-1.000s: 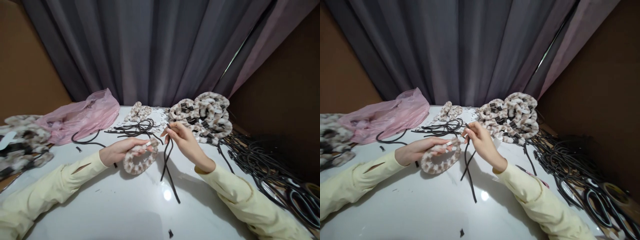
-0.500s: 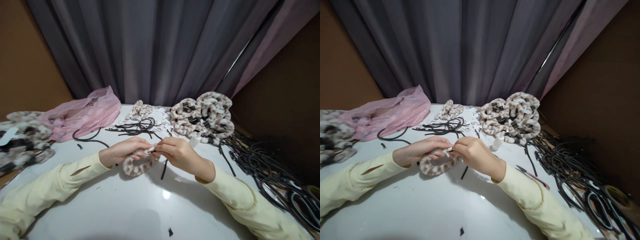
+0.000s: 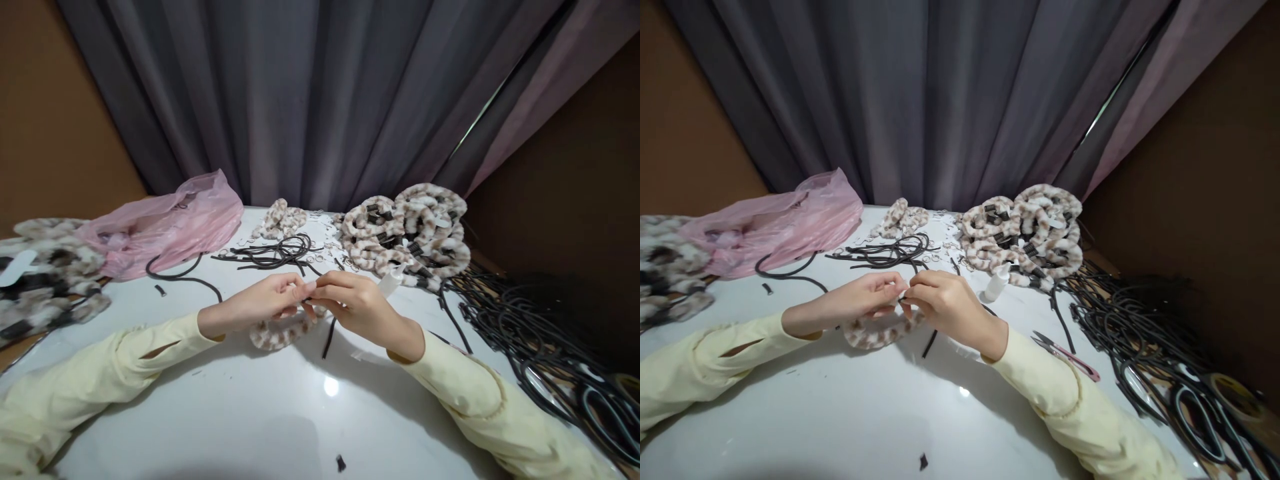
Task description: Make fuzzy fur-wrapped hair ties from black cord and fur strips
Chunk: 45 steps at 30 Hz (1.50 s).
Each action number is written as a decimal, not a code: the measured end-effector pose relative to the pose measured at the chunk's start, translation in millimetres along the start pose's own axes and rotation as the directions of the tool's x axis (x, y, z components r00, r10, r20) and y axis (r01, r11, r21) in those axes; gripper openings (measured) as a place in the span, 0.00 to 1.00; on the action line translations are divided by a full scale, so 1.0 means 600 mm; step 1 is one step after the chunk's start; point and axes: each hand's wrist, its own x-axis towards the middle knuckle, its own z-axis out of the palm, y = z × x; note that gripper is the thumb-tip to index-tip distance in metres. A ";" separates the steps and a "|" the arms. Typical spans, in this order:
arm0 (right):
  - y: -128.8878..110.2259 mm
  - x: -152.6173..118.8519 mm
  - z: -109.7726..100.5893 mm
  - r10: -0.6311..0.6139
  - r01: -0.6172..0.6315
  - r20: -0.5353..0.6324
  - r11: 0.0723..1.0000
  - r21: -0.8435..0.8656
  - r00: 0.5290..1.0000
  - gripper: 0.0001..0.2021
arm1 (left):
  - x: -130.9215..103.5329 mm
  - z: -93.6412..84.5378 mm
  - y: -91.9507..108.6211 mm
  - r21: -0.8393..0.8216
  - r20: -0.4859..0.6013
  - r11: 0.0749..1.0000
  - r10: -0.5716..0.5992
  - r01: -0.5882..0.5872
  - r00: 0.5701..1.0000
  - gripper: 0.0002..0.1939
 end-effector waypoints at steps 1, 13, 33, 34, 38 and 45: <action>0.000 0.001 -0.001 0.013 -0.013 -0.008 1.000 0.024 1.000 0.11 | 0.000 0.002 -0.001 0.051 -0.018 0.999 0.016 -0.016 1.000 0.17; 0.000 0.009 -0.021 0.117 -0.124 0.064 0.985 0.119 0.991 0.05 | -0.006 0.007 -0.029 0.457 -0.165 0.865 0.311 -0.207 0.936 0.13; 0.003 0.010 -0.037 0.043 -0.045 0.048 0.998 0.040 0.998 0.08 | -0.005 0.009 -0.012 0.182 -0.174 0.978 0.138 -0.106 0.975 0.15; 0.003 0.010 -0.037 0.041 -0.043 0.048 0.998 0.037 0.998 0.08 | -0.005 0.009 -0.013 0.216 -0.189 0.969 0.161 -0.119 0.969 0.15; 0.003 0.008 -0.038 0.042 -0.044 0.050 0.998 0.034 0.998 0.09 | -0.006 0.009 -0.018 0.316 -0.222 0.936 0.232 -0.155 0.947 0.14; 0.002 0.008 -0.046 0.056 -0.054 0.143 0.998 -0.018 0.988 0.09 | -0.011 0.009 -0.035 0.540 -0.170 0.799 0.413 -0.266 0.895 0.10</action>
